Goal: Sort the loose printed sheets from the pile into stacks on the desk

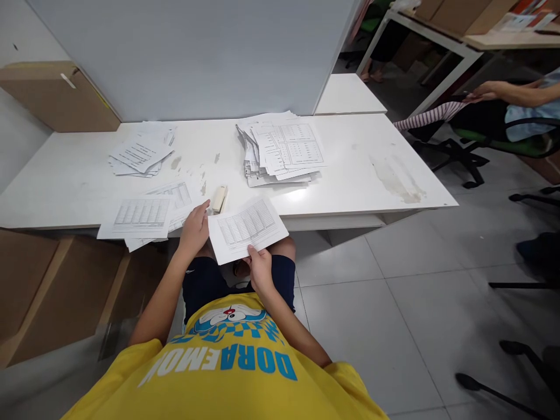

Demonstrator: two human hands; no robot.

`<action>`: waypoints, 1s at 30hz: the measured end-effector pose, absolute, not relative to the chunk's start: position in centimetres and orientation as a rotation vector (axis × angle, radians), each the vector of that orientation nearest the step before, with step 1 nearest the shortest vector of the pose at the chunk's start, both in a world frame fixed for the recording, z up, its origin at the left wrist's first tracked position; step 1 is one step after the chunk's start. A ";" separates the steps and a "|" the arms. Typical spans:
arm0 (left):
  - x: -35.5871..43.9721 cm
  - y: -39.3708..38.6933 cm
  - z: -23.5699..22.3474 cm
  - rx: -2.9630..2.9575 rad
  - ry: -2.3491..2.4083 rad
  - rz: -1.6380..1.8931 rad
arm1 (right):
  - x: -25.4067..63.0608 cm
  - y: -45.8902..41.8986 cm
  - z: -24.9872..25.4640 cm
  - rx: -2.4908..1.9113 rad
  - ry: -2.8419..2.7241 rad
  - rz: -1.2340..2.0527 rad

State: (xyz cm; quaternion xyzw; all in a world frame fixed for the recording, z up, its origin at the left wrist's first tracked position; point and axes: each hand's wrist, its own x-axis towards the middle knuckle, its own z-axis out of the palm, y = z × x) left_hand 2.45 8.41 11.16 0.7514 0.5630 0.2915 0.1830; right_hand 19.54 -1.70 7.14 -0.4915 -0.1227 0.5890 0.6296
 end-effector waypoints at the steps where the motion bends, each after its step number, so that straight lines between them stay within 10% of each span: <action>1: 2.5 8.5 10.9 2.137 1.556 0.826 | 19.6 -1.7 7.2 -1.126 -0.292 1.331; 30: 3.5 9.1 9.4 2.434 1.464 0.863 | 20.4 -1.6 6.4 -1.276 -0.335 1.151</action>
